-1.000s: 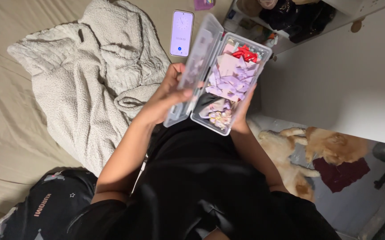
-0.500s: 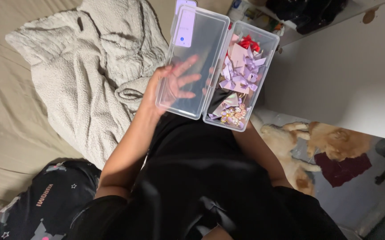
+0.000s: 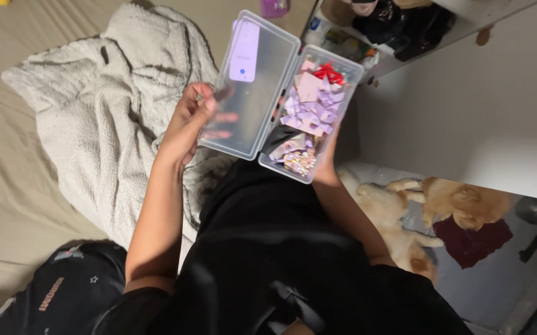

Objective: Organizing hair clips, ribbons, and other accessories into a storage container.

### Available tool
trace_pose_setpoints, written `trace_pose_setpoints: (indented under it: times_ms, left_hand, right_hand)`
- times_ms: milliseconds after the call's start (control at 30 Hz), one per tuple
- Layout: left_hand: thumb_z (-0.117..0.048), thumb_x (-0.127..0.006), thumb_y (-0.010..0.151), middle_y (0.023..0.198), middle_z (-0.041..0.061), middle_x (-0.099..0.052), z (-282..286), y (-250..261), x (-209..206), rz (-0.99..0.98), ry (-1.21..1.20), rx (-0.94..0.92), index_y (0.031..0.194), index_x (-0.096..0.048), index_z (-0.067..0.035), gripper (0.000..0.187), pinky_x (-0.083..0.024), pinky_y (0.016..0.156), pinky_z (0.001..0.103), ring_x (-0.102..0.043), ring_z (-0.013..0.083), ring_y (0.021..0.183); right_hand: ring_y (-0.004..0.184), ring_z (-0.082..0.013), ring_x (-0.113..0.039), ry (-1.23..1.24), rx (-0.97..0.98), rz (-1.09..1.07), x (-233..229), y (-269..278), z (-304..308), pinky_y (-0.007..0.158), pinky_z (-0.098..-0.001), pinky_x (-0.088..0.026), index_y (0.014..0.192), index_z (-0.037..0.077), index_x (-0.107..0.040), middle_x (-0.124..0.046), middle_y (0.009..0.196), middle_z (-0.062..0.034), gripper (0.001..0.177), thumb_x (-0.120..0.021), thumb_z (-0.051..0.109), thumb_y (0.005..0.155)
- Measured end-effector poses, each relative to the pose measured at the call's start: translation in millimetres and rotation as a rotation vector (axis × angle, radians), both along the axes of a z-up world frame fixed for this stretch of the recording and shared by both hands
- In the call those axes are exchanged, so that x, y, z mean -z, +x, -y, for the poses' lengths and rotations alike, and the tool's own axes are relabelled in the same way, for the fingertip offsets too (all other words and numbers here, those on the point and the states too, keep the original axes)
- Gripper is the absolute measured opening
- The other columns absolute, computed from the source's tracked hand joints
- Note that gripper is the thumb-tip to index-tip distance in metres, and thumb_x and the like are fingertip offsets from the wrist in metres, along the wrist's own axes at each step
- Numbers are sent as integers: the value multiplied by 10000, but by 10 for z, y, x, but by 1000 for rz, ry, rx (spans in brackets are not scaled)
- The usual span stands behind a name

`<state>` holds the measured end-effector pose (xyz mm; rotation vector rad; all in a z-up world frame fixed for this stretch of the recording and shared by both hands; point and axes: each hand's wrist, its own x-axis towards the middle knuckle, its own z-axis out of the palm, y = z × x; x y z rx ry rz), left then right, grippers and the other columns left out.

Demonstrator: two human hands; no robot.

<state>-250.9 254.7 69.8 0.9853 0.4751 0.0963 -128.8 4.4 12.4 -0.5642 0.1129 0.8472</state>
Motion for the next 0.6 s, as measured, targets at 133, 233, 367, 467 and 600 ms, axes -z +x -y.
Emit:
trace_pose_setpoints:
  times_ms: [133,233,367,467,600]
  left_hand:
    - [-181,-575,1042,1357,201,-655,37,-37,131,-69,68,18,1171,-438,-111,201,-642,695,355,-755,268,979]
    - [-166,-556,1049,1291,217,-680,75,-24,173,-104,38,-47,1154,-444,-101,167,-631,648,359,-755,276,924]
    - [-157,-541,1062,1257,224,-683,95,-51,295,-88,-60,-138,1142,-462,-97,127,-633,633,377,-747,292,895]
    - [-151,-531,1037,1265,219,-679,90,-52,344,-87,-93,-205,1150,-465,-125,134,-637,626,395,-749,306,888]
    - [-164,-512,1031,1269,218,-683,45,-105,444,-63,-100,-266,1172,-480,-145,146,-637,632,405,-749,312,901]
  right_hand:
    - [1389,-342,-496,-152,-30,533,-93,-25,7,1179,-515,-421,1608,69,-205,-442,1537,-192,903,-627,607,1017]
    - [1432,-327,-409,-307,14,1144,-186,39,-6,1172,-495,-368,1616,99,-104,-340,1577,-178,1022,-779,546,992]
    - [1389,-311,-536,-2,-139,-36,321,235,-15,1182,-489,-428,1624,43,-308,-483,1564,-147,783,-409,596,1079]
    - [1330,-311,-577,-155,-136,-26,670,440,79,1128,-479,-471,1577,-17,-380,-520,1518,-185,782,-393,607,1106]
    - [1249,-283,-608,-337,-160,197,586,831,140,1039,-453,-507,1510,70,-417,-559,1481,-145,685,-384,581,1055]
